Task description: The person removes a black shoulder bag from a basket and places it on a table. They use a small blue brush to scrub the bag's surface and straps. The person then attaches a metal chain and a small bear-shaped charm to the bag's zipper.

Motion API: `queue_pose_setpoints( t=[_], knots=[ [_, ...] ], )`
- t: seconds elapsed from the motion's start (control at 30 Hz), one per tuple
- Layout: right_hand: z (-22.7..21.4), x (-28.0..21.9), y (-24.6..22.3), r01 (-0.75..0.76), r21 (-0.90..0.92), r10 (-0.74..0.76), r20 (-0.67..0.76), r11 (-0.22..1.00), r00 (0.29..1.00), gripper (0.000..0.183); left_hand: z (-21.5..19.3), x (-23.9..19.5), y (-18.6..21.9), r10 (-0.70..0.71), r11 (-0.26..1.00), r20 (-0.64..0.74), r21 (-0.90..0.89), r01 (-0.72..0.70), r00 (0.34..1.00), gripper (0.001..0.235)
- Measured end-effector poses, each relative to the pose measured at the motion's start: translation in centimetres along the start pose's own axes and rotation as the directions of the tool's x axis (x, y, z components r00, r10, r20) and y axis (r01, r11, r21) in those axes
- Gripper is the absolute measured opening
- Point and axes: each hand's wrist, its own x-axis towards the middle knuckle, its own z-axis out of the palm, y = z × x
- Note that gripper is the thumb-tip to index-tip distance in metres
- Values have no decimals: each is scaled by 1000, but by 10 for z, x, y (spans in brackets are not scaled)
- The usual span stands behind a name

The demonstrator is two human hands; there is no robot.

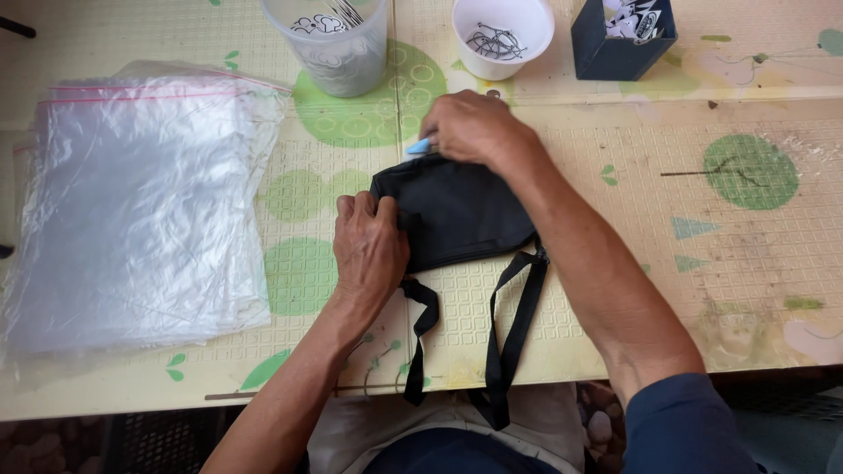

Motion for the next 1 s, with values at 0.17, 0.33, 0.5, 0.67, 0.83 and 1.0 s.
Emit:
queue_pose_setpoints(
  t=[0.17,0.33,0.5,0.67,0.83,1.0],
  knots=[
    [-59,-77,0,-223,118,219,45,968,975,26,-3,1,4,-31,999,15,-22,31,999,18],
    [-56,-124,36,-265,244,287,-59,933,956,29,3,-2,2,-28,1000,-41,11,28,999,17],
    [-67,-191,18,-396,306,376,125,866,918,33,5,-1,3,-20,1000,-71,17,21,997,18],
    [-42,-227,52,-214,458,228,26,863,973,31,-2,2,5,-6,1000,-52,1,6,999,16],
    [19,-175,75,158,330,45,-532,931,846,27,2,-1,0,12,1000,-75,-12,-13,997,17],
    [3,-187,23,266,645,-463,154,716,873,29,-5,-2,1,12,999,-33,-41,-13,999,11]
  ],
)
